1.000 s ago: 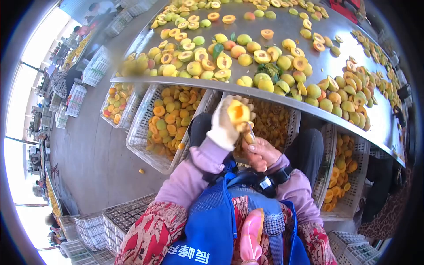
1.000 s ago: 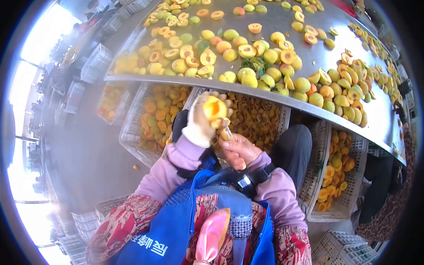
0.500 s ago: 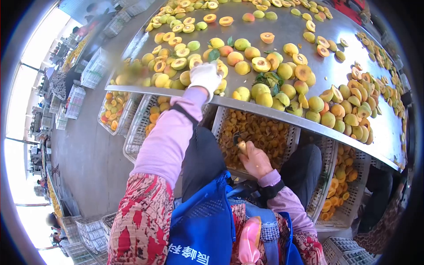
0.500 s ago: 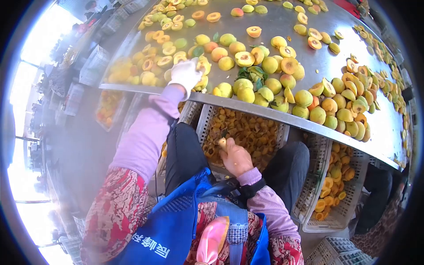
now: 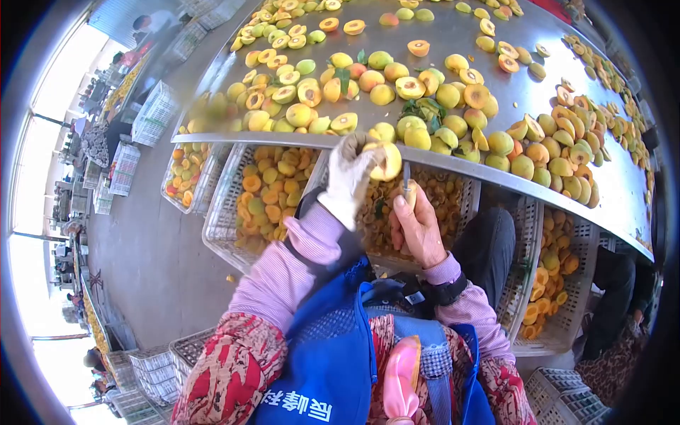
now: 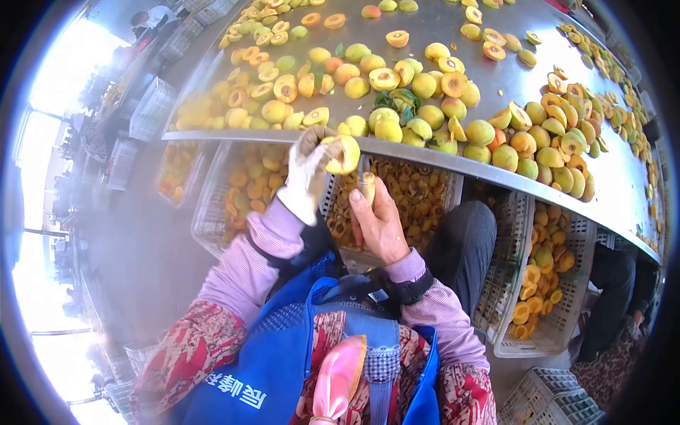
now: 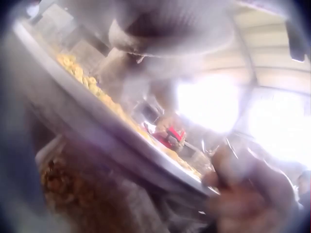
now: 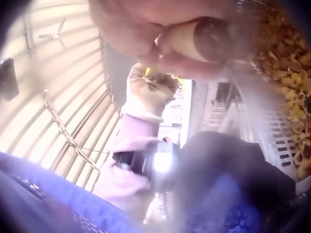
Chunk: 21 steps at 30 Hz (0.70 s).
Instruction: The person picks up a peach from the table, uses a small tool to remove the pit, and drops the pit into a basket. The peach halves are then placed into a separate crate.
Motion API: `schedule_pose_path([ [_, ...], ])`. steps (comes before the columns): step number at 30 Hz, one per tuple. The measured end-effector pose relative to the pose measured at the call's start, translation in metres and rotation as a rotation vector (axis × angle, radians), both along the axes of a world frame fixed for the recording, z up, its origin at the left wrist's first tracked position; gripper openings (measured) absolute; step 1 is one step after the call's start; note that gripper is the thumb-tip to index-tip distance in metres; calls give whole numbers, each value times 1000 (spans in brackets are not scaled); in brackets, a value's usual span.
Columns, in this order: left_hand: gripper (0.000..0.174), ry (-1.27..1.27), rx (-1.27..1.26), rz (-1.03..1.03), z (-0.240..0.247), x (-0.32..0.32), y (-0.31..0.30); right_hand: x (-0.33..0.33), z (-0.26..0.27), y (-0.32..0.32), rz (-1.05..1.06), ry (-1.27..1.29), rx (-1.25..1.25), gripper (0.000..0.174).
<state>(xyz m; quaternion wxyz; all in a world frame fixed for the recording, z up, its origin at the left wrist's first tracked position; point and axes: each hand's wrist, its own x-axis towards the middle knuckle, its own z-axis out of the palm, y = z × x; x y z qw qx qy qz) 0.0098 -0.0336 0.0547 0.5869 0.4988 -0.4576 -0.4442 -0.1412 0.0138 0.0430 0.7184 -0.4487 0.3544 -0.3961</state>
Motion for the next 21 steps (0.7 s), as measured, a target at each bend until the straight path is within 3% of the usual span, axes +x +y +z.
schedule_pose_path([
  [1, 25, 99, -1, 47, -8, -12, 12, 3, 3, 4, 11, -18, -21, 23],
  [3, 24, 649, 42, 171, -16, -34, 21, 8, -10, 11, 38, 38, 5, 26],
  [4, 21, 780, 135, 160, -26, -32, 21, 10, -18, 14, 62, 97, 22, 29],
  [5, 21, 782, 139, 161, -33, -27, 24, 8, -24, 12, 62, 98, 26, 29],
  [7, 23, 704, 319, 147, -37, -18, 28, -2, -31, 4, 270, 556, -121, 35],
  [8, 31, 755, 371, 178, -41, -16, 27, -2, -32, 6, 236, 647, -167, 37],
  [9, 31, 756, 377, 175, -42, -15, 27, 0, -31, 9, 234, 649, -161, 37],
  [11, 39, 862, 408, 140, -45, -13, 27, 5, -30, 16, 12, 682, -449, 35],
  [16, 42, 915, 466, 139, -42, -18, 30, 12, -31, 6, 50, 759, -473, 34],
  [19, 42, 750, 328, 109, -47, -24, 30, 10, -34, 0, 65, 746, -436, 34],
  [21, 43, 325, 98, 129, -55, -28, 31, 9, -37, -2, 45, 695, -418, 34],
])
